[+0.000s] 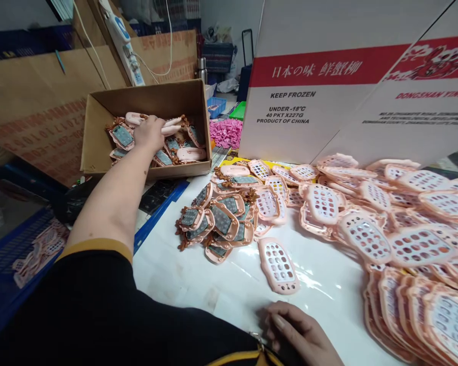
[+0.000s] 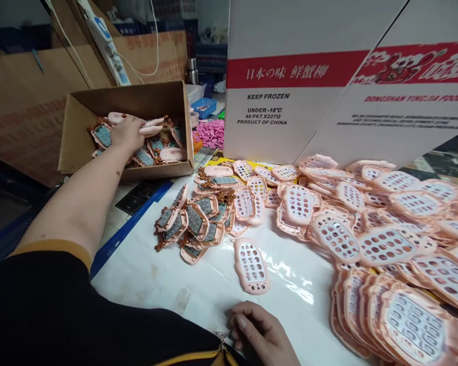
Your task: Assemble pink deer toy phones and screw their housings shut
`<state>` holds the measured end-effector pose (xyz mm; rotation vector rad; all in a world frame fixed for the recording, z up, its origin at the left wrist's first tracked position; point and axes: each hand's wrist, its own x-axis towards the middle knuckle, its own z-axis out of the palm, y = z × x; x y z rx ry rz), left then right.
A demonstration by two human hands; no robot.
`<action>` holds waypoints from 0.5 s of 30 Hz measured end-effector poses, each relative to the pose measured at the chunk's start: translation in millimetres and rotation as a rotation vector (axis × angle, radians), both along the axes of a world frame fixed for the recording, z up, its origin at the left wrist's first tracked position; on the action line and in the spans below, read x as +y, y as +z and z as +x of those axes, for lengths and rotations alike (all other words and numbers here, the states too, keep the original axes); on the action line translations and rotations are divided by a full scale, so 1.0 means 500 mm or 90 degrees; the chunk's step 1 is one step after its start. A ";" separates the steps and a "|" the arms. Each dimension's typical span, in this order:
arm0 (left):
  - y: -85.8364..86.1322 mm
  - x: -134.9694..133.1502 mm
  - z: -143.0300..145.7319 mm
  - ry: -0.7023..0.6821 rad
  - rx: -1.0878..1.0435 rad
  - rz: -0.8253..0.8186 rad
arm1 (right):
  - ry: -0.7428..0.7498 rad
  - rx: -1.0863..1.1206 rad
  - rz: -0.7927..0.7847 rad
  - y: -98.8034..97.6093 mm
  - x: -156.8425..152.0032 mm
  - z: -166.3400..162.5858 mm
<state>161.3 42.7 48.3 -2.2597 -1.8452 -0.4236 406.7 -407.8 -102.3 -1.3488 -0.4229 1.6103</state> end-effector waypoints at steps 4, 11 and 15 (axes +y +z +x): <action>0.028 -0.031 -0.035 -0.010 -0.072 0.050 | 0.019 -0.022 -0.001 -0.002 0.001 0.001; 0.031 -0.055 -0.040 -0.061 -0.160 0.107 | 0.015 -0.033 0.020 -0.001 0.000 -0.003; 0.017 -0.070 -0.046 -0.105 -0.190 0.136 | 0.021 -0.036 0.011 0.002 0.001 -0.005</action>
